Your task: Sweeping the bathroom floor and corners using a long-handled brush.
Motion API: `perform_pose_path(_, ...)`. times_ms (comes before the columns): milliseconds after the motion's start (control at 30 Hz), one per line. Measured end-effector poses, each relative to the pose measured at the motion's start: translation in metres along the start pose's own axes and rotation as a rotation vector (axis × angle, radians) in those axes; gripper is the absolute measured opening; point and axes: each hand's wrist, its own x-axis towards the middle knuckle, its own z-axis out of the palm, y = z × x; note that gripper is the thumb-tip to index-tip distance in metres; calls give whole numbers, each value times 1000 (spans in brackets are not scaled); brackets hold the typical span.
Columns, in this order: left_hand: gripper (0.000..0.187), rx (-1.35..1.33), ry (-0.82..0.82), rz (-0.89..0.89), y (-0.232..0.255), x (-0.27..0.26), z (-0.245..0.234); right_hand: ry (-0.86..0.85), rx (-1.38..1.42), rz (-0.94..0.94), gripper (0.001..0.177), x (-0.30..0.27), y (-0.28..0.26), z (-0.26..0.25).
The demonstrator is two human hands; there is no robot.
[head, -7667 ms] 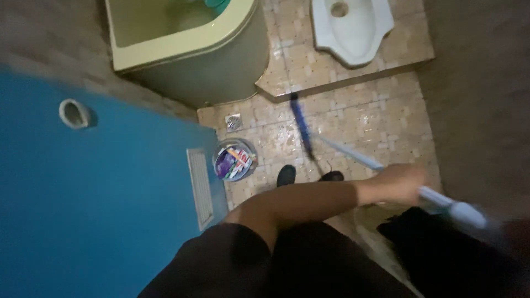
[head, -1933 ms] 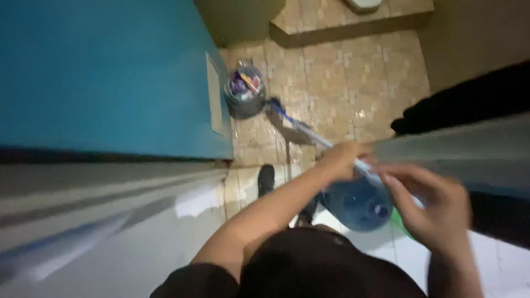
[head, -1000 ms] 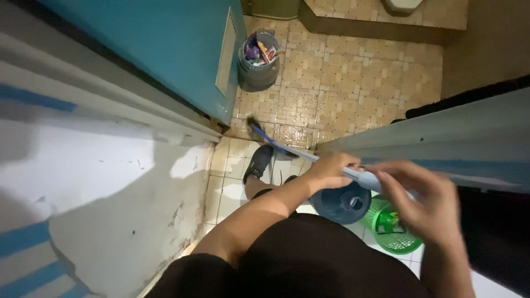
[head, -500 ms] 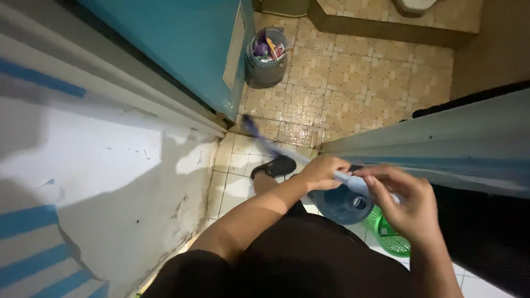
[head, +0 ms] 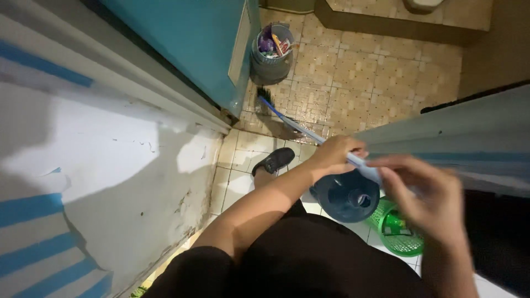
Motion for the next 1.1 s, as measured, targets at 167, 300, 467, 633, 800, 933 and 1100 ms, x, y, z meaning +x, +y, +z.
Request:
perform_pose_path(167,16,-21,-150,-49,-46,-47,29,-88,123,43,15,3,32,28)
perform_pose_path(300,20,15,-144,-138,0,-55,7,-131,105,-32,17,-6,26,7)
perform_pose_path(467,26,-31,-144,-198,50,-28,-10,49,-29,38,14,-34,5,-31)
perform_pose_path(633,20,-153,-84,-64,-6,-36,17,-7,18,129,16,-16,23,12)
perform_pose_path(800,40,4,-120,-52,-75,-90,67,-113,200,173,20,2,52,47)
perform_pose_path(933,31,-55,-424,-537,-12,-70,30,-166,170,148,19,-2,52,24)
perform_pose_path(1100,22,-99,-395,-286,45,-36,21,-21,36,38,13,-22,47,-34)
